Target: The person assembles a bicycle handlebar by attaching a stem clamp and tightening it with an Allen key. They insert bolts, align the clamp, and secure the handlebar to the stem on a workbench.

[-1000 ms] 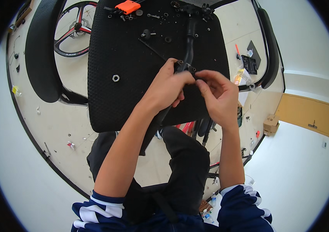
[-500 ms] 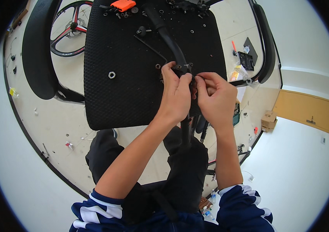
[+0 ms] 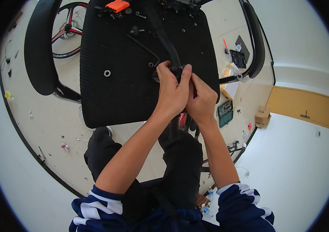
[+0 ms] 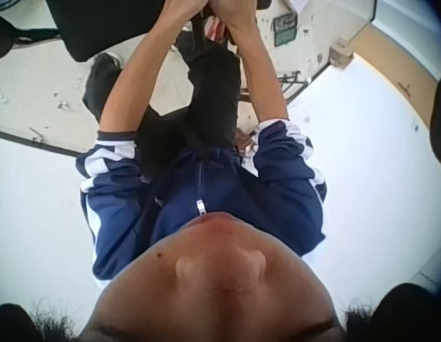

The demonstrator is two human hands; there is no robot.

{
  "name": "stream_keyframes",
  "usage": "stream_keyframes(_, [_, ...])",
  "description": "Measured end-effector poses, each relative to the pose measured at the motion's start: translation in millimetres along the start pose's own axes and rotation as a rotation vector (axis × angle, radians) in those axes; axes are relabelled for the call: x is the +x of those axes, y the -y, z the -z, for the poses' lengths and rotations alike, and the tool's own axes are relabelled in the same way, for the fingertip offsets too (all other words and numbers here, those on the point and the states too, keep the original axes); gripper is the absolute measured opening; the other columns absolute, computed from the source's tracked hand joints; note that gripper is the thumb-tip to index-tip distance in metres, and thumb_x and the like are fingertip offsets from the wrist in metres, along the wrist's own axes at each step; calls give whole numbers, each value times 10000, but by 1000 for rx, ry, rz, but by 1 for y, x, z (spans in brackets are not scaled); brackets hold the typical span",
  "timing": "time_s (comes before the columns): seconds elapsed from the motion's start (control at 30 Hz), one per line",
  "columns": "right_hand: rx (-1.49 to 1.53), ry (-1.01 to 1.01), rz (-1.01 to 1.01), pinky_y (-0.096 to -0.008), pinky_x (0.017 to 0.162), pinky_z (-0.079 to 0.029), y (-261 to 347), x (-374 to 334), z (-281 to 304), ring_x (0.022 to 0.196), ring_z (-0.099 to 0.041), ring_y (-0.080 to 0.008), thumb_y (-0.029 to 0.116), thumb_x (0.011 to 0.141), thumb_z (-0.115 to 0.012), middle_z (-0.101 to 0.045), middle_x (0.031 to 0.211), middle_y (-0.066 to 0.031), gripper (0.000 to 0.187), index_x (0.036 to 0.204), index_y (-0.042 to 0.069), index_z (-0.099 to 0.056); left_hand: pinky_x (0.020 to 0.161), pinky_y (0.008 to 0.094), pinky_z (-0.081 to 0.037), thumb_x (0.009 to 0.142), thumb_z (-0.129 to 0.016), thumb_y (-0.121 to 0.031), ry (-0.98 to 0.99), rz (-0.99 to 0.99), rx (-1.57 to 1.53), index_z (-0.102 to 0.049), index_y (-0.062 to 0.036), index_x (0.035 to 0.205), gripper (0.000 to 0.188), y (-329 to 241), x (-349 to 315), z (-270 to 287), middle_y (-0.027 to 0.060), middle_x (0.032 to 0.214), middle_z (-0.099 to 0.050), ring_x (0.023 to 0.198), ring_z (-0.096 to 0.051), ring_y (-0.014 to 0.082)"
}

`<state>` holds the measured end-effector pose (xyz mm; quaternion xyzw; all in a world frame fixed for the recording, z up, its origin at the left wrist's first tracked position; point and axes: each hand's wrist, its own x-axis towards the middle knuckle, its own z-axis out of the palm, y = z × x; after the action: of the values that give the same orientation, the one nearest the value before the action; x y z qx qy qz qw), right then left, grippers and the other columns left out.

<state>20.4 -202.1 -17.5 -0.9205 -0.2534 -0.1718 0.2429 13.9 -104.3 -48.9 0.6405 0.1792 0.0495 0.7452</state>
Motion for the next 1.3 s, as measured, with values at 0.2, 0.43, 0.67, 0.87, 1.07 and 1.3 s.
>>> stream_keyframes(0.2, [-66,38,234,-316,498,-505,-8,5,-4,587,-635,-258,-2,863,-655,-624,754,-118,247,1098,-73,-630,913,401,-443,1019,-586,-357,-21,44,-154,-401,116,1193,537,-5,5,9,218,1082,-503,1009,-550,294])
stream_keyframes(0.43, [-143,205,566,-265,439,-447,-28,32,6,506,-568,-163,4,803,-707,-561,719,-55,290,1078,-49,-628,539,296,-502,1017,-597,-337,137,197,-171,-411,80,1166,480,-18,19,29,132,834,-567,628,-583,159])
stream_keyframes(0.67, [-19,288,1015,-266,424,-413,-54,74,11,480,-526,-130,228,852,-708,-489,698,-8,224,1044,125,-653,465,267,-489,1016,-602,-331,369,290,-125,-412,53,1161,452,-35,33,52,62,710,-560,531,-562,108])
stream_keyframes(0.87, [3,127,847,-315,484,-427,-53,100,-3,539,-560,-200,344,827,-730,-578,726,-31,357,1001,44,-643,455,260,-475,1016,-614,-290,434,259,-90,-428,40,1167,408,-26,33,60,34,676,-538,527,-558,96])
stream_keyframes(1.07, [215,-488,-44,-294,618,-451,-53,54,-42,677,-534,-186,134,887,-622,-579,775,-81,203,1039,3,-594,438,268,-455,1015,-610,-332,461,239,-11,-420,50,1168,453,-29,30,56,48,667,-531,490,-545,103])
stream_keyframes(1.3, [805,-285,-919,-253,538,-426,-30,86,-44,598,-515,-105,125,919,-653,-568,794,-46,169,1007,10,-565,443,255,-441,1042,-534,-424,388,248,-18,-411,-16,1155,440,-32,19,55,25,723,-484,476,-526,99])
